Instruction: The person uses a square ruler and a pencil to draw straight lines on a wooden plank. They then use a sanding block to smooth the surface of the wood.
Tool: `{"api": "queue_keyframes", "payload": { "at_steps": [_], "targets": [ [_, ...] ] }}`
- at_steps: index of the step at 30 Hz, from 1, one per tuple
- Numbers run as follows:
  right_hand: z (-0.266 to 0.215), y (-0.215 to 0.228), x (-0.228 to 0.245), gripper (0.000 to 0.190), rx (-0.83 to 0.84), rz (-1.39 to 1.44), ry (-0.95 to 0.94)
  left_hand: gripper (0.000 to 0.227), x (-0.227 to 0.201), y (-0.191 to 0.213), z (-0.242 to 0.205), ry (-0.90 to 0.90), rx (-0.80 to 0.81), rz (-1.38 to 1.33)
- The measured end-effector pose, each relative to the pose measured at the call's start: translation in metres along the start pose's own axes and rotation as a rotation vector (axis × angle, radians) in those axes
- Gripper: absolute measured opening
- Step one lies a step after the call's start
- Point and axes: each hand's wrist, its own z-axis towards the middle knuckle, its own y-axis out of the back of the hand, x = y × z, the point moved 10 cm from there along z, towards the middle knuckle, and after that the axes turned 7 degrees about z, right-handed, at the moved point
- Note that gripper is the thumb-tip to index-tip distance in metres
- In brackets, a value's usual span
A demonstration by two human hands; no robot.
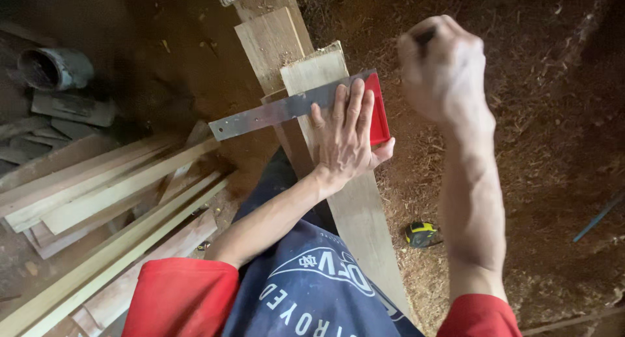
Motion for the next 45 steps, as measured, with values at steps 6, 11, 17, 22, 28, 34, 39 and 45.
{"api": "queue_keyframes", "payload": {
  "at_steps": [6, 11, 17, 22, 28, 34, 39, 45],
  "targets": [
    [-0.073, -0.082, -0.054, 0.022, 0.156, 0.745, -0.516, 0.107, 0.008, -0.013, 0.005, 0.035, 0.074, -0.067],
    [-0.153, -0.096, -0.062, 0.039, -0.134, 1.081, -0.456, 0.1, 0.006, 0.018, -0.043, -0.171, -0.206, -0.228],
    [-0.22, -0.092, -0.058, 0.032, -0.098, 1.067, -0.6, 0.101, -0.052, 0.01, -0.12, -0.3, -0.124, -0.219],
    [-0.239, -0.093, -0.037, 0.037, -0.015, 0.863, -0.457, 0.11, -0.07, -0.009, -0.13, -0.239, 0.01, -0.158],
    [-0.258, -0.104, -0.04, 0.039, 0.122, 0.88, -0.524, 0.113, -0.076, -0.009, -0.123, -0.209, 0.025, -0.056],
    [-0.269, -0.108, -0.042, 0.043, 0.137, 0.955, -0.538, 0.113, -0.088, -0.015, -0.126, -0.185, 0.058, -0.001],
    [-0.27, -0.107, -0.042, 0.041, 0.083, 0.951, -0.524, 0.116, -0.088, -0.012, -0.124, -0.214, 0.031, -0.055],
    [-0.269, -0.109, -0.043, 0.04, 0.037, 0.958, -0.554, 0.113, -0.086, -0.016, -0.126, -0.192, 0.04, -0.055]
  ]
}}
